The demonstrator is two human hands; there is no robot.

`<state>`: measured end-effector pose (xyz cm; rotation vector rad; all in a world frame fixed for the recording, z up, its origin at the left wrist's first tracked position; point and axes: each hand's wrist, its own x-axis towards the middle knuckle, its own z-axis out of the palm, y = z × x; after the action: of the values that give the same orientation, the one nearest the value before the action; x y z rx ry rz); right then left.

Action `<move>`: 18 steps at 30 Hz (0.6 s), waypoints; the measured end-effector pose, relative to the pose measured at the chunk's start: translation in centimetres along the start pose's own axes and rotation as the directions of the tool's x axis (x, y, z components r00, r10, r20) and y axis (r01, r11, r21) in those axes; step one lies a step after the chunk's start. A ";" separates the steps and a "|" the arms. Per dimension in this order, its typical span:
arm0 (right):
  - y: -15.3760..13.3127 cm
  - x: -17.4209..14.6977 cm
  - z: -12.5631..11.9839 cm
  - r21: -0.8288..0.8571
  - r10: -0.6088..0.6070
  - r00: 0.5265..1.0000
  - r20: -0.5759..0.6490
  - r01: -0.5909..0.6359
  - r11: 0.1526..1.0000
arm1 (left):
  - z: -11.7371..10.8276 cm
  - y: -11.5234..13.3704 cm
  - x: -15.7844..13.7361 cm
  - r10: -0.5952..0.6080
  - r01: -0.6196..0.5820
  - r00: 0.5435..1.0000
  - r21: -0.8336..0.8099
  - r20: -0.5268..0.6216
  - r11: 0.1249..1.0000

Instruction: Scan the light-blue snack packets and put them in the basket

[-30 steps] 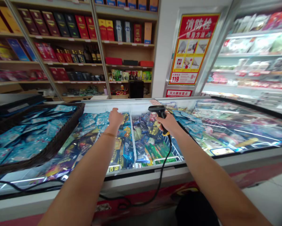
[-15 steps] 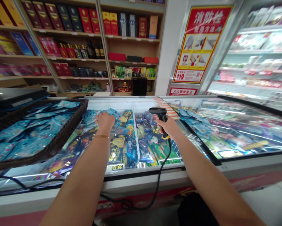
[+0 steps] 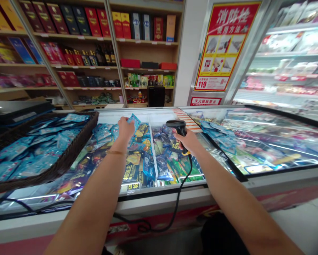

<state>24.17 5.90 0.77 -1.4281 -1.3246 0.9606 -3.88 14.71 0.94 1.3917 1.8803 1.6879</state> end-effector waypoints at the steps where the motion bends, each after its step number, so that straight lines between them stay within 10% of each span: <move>1: 0.0 0.0 0.0 0.002 0.000 1.000 -0.001 0.000 1.000 | 0.8 0.5 -0.7 -0.030 0.030 1.000 -0.097 0.006 0.995; 9: 0.0 -0.8 0.3 -0.046 -0.059 0.998 0.035 0.061 0.997 | 6.1 1.4 -6.1 -0.297 0.412 0.910 -0.562 0.289 0.717; 18: -0.7 -1.9 0.7 -0.217 -0.090 0.990 0.113 0.113 0.970 | 6.9 -0.1 -5.6 -0.223 0.346 0.938 -0.676 0.265 0.651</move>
<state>23.06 4.09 1.18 -1.4783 -1.6077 0.8471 3.95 14.78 -3.37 0.8132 1.0552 1.7792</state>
